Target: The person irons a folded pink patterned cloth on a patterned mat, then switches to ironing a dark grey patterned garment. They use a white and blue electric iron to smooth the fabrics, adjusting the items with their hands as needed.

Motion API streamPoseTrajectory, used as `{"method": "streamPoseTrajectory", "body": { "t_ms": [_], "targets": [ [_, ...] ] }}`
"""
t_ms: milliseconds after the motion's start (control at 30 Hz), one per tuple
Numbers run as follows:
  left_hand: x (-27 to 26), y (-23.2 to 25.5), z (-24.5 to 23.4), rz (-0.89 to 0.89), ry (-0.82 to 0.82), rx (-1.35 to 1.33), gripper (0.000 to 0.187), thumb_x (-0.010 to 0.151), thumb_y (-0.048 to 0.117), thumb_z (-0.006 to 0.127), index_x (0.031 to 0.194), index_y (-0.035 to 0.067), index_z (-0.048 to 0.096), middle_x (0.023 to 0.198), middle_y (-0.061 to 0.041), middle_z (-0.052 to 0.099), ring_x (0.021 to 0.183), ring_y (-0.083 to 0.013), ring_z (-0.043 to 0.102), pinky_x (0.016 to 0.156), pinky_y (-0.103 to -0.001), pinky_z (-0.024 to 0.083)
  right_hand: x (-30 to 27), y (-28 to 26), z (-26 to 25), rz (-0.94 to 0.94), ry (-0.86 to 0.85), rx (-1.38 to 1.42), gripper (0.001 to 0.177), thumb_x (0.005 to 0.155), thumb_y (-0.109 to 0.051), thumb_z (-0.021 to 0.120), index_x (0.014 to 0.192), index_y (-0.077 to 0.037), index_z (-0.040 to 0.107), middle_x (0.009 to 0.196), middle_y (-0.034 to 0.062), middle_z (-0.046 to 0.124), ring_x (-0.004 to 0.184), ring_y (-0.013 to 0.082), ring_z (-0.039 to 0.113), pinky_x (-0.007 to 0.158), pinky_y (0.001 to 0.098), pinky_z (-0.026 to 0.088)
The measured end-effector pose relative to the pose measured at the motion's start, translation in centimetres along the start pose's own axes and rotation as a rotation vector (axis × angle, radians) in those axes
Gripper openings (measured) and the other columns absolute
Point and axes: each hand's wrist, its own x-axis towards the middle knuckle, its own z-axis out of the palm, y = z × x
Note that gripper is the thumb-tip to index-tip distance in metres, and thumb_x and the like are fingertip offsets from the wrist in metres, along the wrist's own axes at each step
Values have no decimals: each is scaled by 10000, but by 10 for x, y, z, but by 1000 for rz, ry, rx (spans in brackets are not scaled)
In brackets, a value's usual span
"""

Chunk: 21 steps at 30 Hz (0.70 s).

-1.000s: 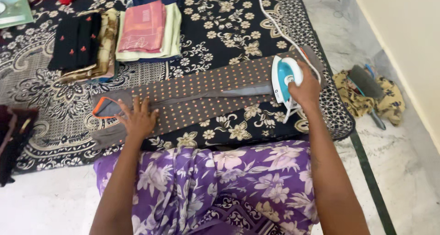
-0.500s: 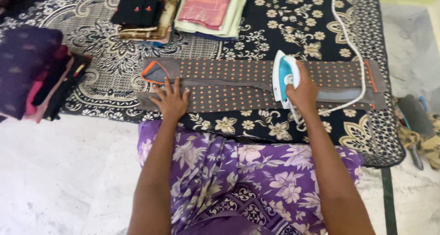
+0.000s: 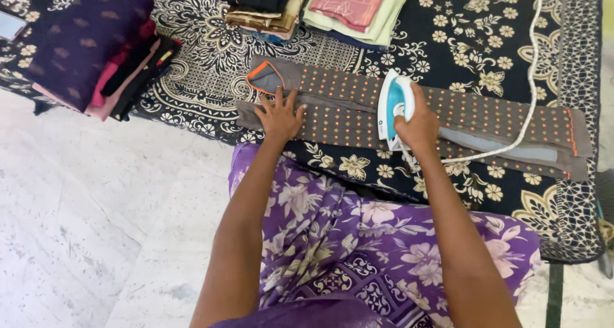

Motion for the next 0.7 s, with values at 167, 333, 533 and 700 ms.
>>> {"method": "streamPoseTrajectory", "body": {
  "t_ms": [167, 333, 533, 700],
  "targets": [
    [36, -62, -13, -4, 211, -194, 395, 1018, 281, 557, 1412, 262, 586, 1576, -23, 477, 1419, -380, 416, 1138, -573, 383, -20, -43, 20, 37, -168, -12, 865, 732, -206, 645, 1561, -265, 404, 921, 224, 748, 796, 416, 733, 805, 493, 580],
    [42, -119, 1, -3, 330, -228, 475, 899, 208, 648, 1373, 232, 619, 1496, -97, 470, 1356, -427, 341, 1050, -614, 304, -12, -75, 62, -30, -194, 55, 854, 744, -197, 633, 1568, -270, 423, 939, 225, 751, 815, 433, 721, 823, 505, 566],
    [38, -125, 11, -63, 320, -308, 245, 949, 245, 655, 1178, 299, 722, 1470, -28, 525, 1408, -375, 349, 1121, -588, 294, 24, -129, 105, -85, -136, 113, 813, 769, -197, 650, 1552, -236, 433, 947, 217, 752, 808, 412, 730, 793, 498, 574],
    [40, -127, 11, -115, 330, -395, 153, 963, 252, 657, 1093, 262, 738, 1467, -4, 551, 1420, -344, 362, 1137, -575, 296, 6, -152, 115, -58, -197, 114, 830, 750, -182, 658, 1549, -205, 432, 943, 219, 746, 805, 414, 724, 798, 498, 562]
  ]
}}
